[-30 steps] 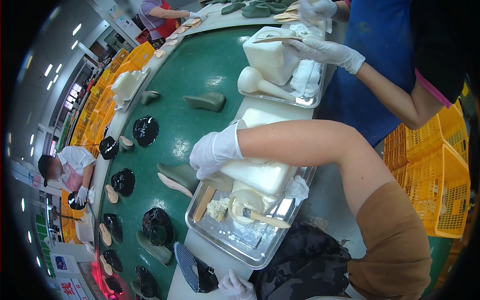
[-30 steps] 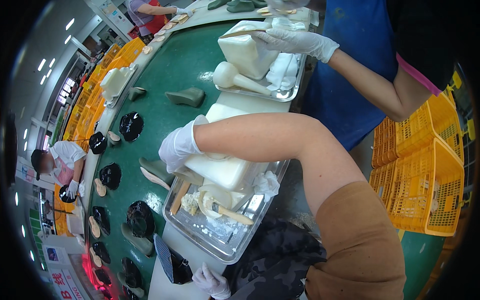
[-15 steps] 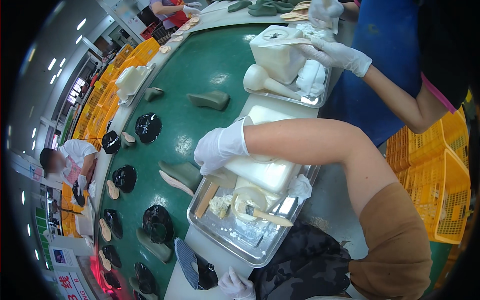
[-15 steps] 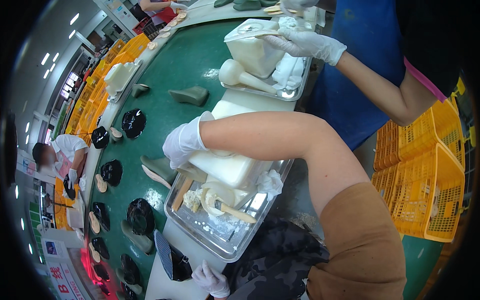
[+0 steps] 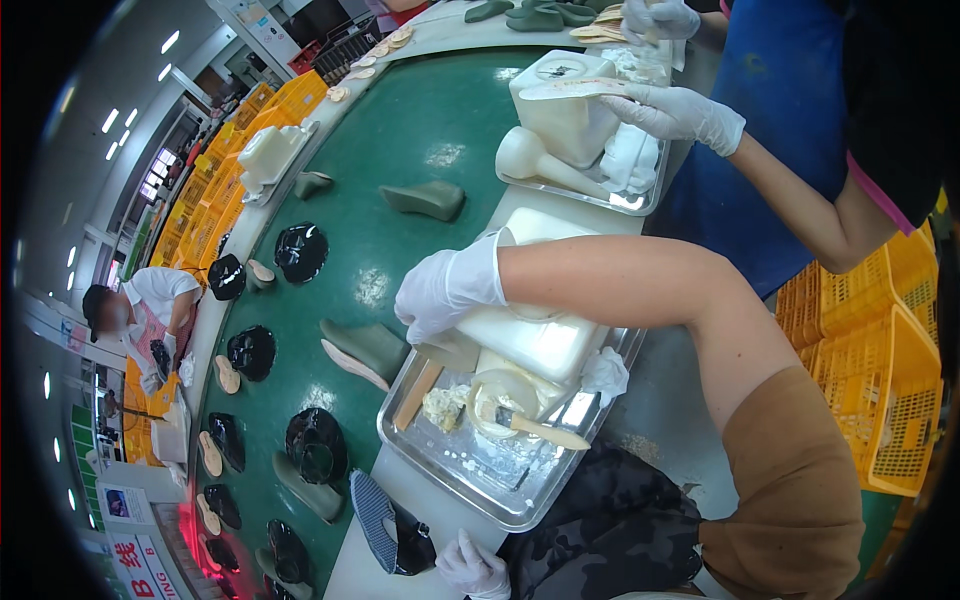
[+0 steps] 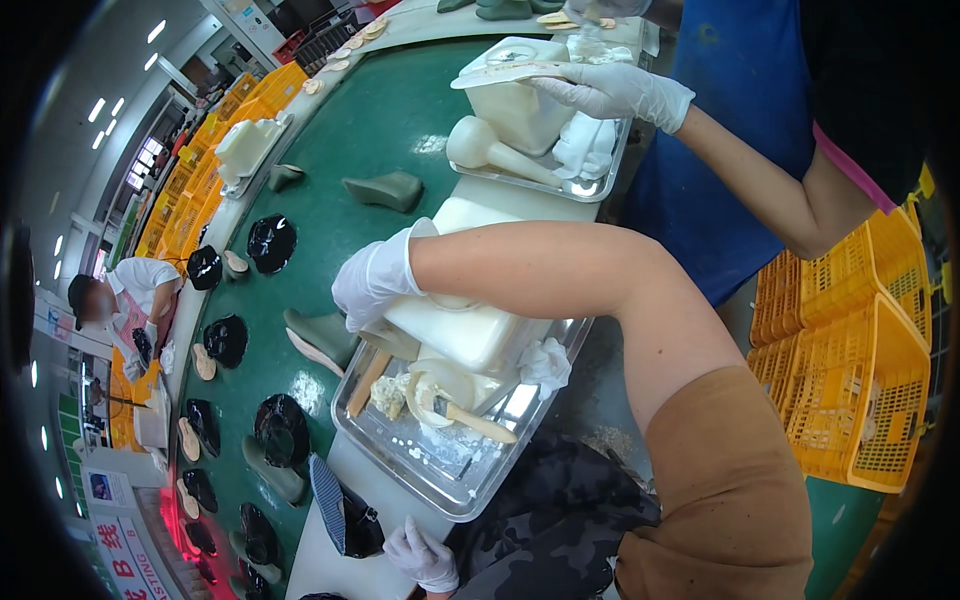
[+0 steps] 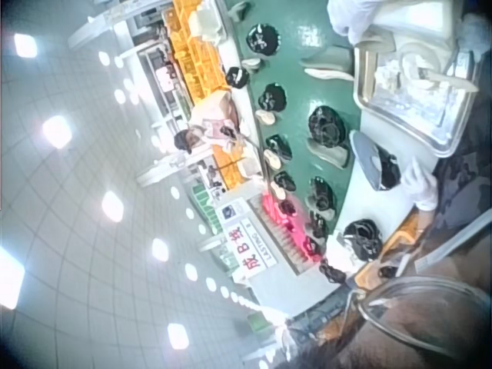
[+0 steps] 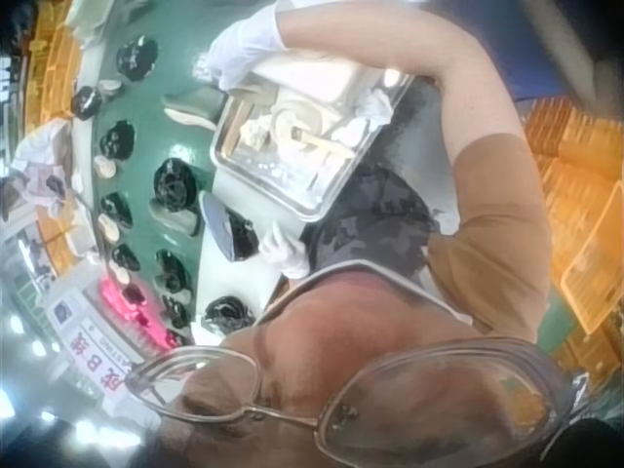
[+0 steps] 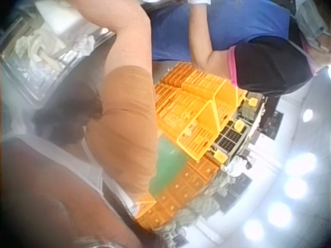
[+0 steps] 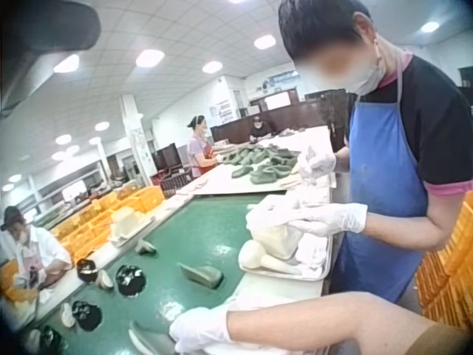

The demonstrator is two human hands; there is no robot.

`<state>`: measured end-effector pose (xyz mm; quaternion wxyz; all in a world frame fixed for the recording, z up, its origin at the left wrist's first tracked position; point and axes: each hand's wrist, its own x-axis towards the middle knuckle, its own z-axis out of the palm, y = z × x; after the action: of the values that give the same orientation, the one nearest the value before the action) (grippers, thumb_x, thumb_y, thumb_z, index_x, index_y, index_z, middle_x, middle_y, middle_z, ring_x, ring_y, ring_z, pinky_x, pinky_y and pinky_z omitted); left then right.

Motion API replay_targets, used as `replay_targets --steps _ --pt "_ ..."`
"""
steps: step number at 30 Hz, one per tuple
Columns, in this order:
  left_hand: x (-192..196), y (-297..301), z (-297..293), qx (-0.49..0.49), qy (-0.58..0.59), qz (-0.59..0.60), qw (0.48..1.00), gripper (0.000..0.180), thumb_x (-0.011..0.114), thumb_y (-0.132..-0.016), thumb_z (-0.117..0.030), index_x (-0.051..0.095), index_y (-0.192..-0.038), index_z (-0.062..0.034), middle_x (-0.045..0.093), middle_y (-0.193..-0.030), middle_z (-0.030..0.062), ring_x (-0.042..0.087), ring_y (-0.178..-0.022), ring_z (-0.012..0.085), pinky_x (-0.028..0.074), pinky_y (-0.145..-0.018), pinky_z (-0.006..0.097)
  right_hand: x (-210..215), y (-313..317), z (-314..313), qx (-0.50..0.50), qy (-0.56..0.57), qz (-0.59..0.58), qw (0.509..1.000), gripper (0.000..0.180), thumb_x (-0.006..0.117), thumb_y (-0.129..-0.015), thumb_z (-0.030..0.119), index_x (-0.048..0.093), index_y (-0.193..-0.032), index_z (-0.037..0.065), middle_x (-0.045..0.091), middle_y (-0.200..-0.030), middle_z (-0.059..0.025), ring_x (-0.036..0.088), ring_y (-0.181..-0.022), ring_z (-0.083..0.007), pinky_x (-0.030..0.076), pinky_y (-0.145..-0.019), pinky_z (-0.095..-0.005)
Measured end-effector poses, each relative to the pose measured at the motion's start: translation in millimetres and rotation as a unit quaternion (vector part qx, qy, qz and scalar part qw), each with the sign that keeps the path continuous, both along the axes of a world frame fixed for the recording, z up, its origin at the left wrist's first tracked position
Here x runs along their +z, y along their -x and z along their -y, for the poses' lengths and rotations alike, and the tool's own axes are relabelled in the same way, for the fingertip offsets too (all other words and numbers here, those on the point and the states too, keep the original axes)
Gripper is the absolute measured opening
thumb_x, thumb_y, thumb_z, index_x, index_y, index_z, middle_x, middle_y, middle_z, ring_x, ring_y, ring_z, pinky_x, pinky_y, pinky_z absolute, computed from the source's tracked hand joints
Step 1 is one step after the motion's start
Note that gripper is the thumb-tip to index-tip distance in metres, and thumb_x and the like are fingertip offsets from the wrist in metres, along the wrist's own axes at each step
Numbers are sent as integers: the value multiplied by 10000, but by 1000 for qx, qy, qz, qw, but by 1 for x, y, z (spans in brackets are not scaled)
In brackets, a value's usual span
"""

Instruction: The person applies a white adhesive to the bottom of a black shoe sole using a brush. They repeatedly dip the brush into a container of glue and spread it evenly across the textured surface of the sole. The person handles multiple shoes, placing them on a green workbench and retrieving them from a yellow basket.

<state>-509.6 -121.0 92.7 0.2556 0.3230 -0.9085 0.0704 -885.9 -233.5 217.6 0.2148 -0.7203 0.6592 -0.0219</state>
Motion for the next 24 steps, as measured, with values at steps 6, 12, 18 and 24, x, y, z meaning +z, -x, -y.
replay_targets --steps 6,12,18,24 --pt "-21 -12 2 14 -41 25 999 330 518 -739 -10 555 -1067 -8 497 -867 129 474 -779 307 387 -680 413 15 8 -6 -152 199 81 965 573 567 -796 291 348 -1296 119 637 -837 -132 616 -788 -326 482 -714 -417" --pt "-19 -11 1 5 -35 19 999 327 518 -736 -13 556 -1061 -14 502 -861 129 474 -780 306 385 -669 415 36 62 1 -292 622 240 686 693 579 -795 159 176 -1338 8 592 -689 -81 596 -618 -255 481 -604 -369" --pt "-21 -16 3 9 -45 16 999 321 518 -727 -18 558 -1045 -23 501 -850 140 472 -772 317 382 -658 417 16 83 4 -344 575 261 695 769 561 -798 177 95 -1386 6 607 -769 -93 597 -690 -265 473 -690 -373" --pt "-23 -17 8 5 -53 15 998 331 526 -708 -11 557 -1037 -25 500 -846 146 473 -761 323 383 -654 418 -1 89 7 -286 418 207 837 546 548 -793 240 397 -1284 56 619 -771 -112 614 -733 -274 473 -685 -391"
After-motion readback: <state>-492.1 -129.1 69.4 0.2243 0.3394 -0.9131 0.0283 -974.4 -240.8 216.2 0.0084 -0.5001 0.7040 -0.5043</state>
